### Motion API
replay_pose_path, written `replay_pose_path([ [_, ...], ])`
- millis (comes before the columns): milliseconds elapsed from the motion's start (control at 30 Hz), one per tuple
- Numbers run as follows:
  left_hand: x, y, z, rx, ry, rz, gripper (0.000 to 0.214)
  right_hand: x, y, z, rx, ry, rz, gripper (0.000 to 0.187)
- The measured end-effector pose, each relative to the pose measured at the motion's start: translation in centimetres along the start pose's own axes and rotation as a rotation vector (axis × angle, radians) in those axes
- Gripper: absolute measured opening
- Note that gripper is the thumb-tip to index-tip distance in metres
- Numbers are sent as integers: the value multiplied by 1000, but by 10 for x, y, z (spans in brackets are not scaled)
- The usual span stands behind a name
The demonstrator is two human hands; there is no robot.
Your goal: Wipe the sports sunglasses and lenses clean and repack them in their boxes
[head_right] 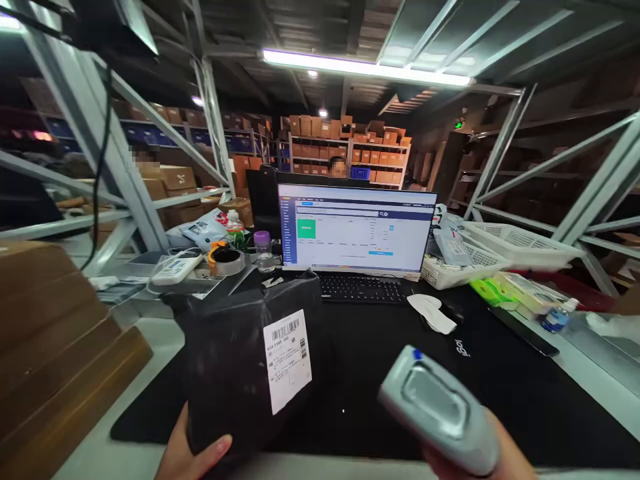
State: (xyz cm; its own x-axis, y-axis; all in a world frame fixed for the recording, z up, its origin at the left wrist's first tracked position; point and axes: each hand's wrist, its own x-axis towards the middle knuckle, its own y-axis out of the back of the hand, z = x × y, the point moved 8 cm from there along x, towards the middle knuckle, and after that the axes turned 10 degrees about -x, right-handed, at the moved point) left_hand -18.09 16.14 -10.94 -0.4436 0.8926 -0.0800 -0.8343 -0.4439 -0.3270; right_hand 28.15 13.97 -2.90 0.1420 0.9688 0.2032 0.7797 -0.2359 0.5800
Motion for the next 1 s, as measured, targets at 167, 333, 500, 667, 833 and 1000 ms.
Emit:
replay_pose_path([
  [167,-7,1,-10,275,-92,-4,130,-12,-44,-55,56,117,-264,27],
  [333,-24,-7,-18,339,-212,-38,120,-13,-44,-80,246,123,-409,30],
  [500,-29,-14,-20,355,-155,-67,121,-20,-55,-61,305,-76,-520,28],
  [667,-40,-21,-10,341,-246,-43,116,-16,-57,-51,316,-119,-500,38],
  [833,-45,-24,-12,342,-286,-46,113,-23,-58,-48,298,-104,-515,35],
  [1000,-43,-18,-14,270,-244,-29,117,-28,-51,-22,246,-120,-419,23],
])
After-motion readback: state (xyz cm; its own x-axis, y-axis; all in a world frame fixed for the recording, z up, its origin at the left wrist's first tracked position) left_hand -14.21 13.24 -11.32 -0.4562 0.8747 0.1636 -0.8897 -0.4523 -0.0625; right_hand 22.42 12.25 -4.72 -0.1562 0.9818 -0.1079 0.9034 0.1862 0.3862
